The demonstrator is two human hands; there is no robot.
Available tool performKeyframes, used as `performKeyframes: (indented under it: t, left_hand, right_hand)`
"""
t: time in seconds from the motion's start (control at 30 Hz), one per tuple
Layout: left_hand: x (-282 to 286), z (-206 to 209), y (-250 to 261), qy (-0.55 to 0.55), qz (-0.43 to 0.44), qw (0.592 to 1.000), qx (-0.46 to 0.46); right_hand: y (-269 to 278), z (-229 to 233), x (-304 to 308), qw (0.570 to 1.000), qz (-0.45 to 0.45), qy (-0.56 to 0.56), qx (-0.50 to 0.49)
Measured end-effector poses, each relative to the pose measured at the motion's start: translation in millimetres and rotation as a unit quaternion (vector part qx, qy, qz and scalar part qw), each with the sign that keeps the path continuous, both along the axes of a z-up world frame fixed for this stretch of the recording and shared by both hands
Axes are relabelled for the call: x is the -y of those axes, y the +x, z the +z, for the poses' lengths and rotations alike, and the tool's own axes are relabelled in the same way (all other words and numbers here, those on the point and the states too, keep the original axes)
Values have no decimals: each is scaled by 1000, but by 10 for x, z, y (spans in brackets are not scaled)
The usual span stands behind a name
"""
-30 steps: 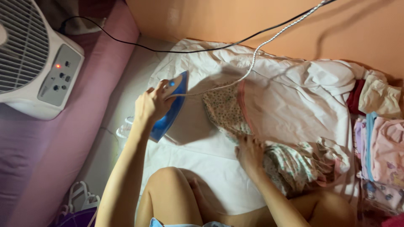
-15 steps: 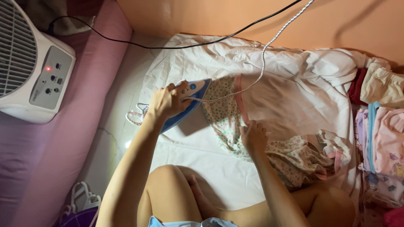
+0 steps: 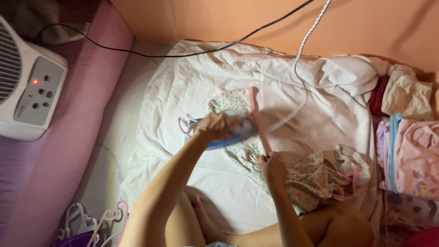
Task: The person irons baby clothes by hand using an iron on a flat surface, smoothing the fabric and handling the garment parts individually.
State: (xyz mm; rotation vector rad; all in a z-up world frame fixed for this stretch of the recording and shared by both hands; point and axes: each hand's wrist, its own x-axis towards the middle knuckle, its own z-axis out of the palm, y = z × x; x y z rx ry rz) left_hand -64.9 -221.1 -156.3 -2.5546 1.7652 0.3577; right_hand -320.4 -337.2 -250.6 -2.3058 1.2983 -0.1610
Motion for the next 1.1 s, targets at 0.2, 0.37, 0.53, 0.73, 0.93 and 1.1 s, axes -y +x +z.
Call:
performKeyframes:
  t: [0.2, 0.37, 0.53, 0.73, 0.93, 1.1]
  left_hand:
    - [39, -142, 180, -41, -86, 995, 17]
    - [83, 16, 74, -85, -174, 981, 21]
    - [274, 110, -19, 12, 53, 998, -16]
    - [188, 182, -86, -23, -219, 975, -10]
    - [299, 82, 4, -40, 3, 999, 16]
    - [189, 258, -20, 9, -192, 980, -45]
  right_hand:
    - [-74, -4, 175, 996, 24, 82, -4]
    - [-164, 11, 261, 990, -20, 125, 61]
    - [-279, -148, 294, 984, -40, 121, 123]
    - [-458, -294, 367, 989, 2, 68, 134]
    - [-596, -331, 435, 992, 0, 89, 87]
    - [-599, -334, 472, 990, 6, 81, 119]
